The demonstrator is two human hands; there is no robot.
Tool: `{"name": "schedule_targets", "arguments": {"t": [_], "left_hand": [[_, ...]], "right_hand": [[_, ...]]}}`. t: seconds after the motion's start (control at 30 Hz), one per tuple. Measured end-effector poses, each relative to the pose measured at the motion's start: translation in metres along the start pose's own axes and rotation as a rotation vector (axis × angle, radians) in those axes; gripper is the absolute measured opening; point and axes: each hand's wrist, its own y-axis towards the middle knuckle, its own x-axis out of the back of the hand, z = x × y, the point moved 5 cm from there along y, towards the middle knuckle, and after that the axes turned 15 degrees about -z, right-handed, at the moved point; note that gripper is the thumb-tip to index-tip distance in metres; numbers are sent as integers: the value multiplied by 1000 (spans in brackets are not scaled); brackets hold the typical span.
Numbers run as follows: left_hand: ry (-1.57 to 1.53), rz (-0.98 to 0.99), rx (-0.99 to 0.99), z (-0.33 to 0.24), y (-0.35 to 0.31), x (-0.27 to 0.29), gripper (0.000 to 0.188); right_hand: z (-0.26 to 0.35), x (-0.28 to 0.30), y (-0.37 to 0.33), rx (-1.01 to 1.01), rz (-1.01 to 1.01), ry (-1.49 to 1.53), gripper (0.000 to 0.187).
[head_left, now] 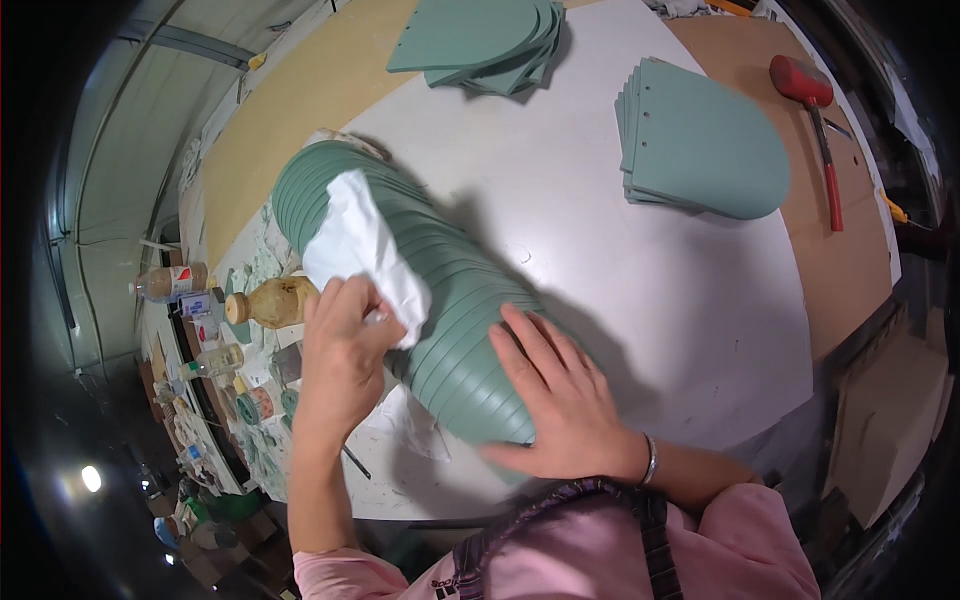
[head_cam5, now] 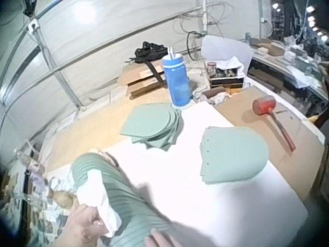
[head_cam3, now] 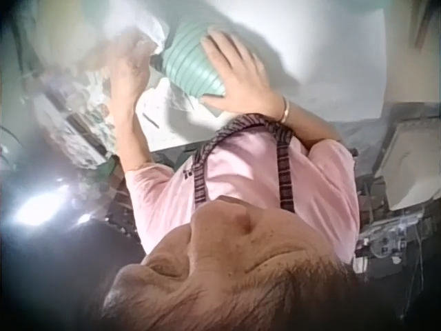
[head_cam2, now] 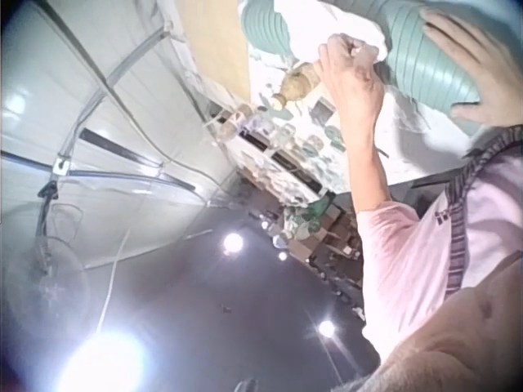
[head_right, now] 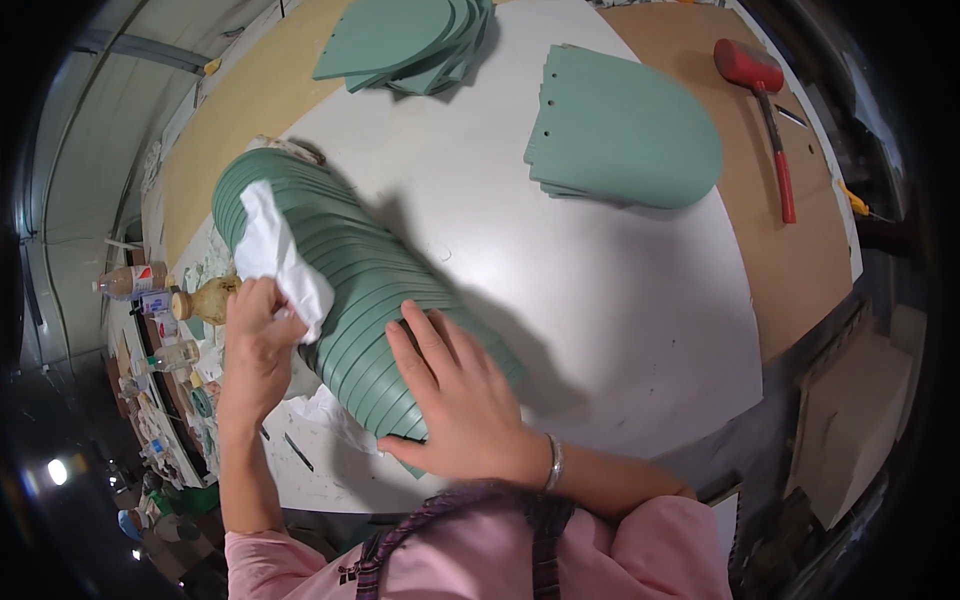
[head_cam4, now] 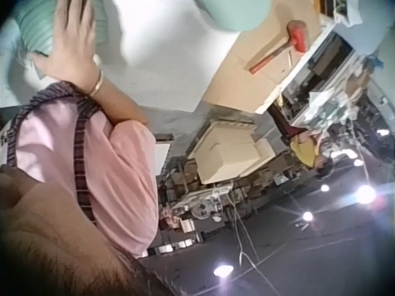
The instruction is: The person cleans a stack of green curved components using a cloth. They apply a liquid from a bottle onto the cloth several times and wipe the exterior surface and edges of the stacked items, occasionally removing a single piece to wipe it individually.
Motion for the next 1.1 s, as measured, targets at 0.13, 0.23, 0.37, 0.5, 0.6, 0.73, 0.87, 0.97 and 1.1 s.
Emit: {"name": "schedule_targets", "arguments": {"t": [0.13,0.23,0.37,0.5,0.6,0.73,0.87,0.97,1.1], "left_hand": [[-20,-12,-38,-6,16,-16,20],[-52,71,6,3,-9,1,20],[50,7,5,-11,-11,4,19],[-14,14,-76,-17,8,-5,20],[54,106,-55,-9,-8,12,20],[14,-9,-52,-14,5,-1,19],[28,35,-78,-17,9,-1,17],[42,122,-62,-12,0,-3,16],[76,-8,-71,-24,18,-18,12]], "right_hand": [[0,-1,1,3,-3,1,106],[-8,-1,0,0,-23,-2,106],[1,0,1,15,-28,-3,106],[1,0,0,21,-25,-7,104],[-4,0,0,5,-35,-9,104],[4,-3,-2,31,-41,-2,105],[-2,-1,-3,41,-66,-4,106],[-7,-2,-5,25,-55,-26,106],[3,-3,-1,74,-83,11,106]]}}
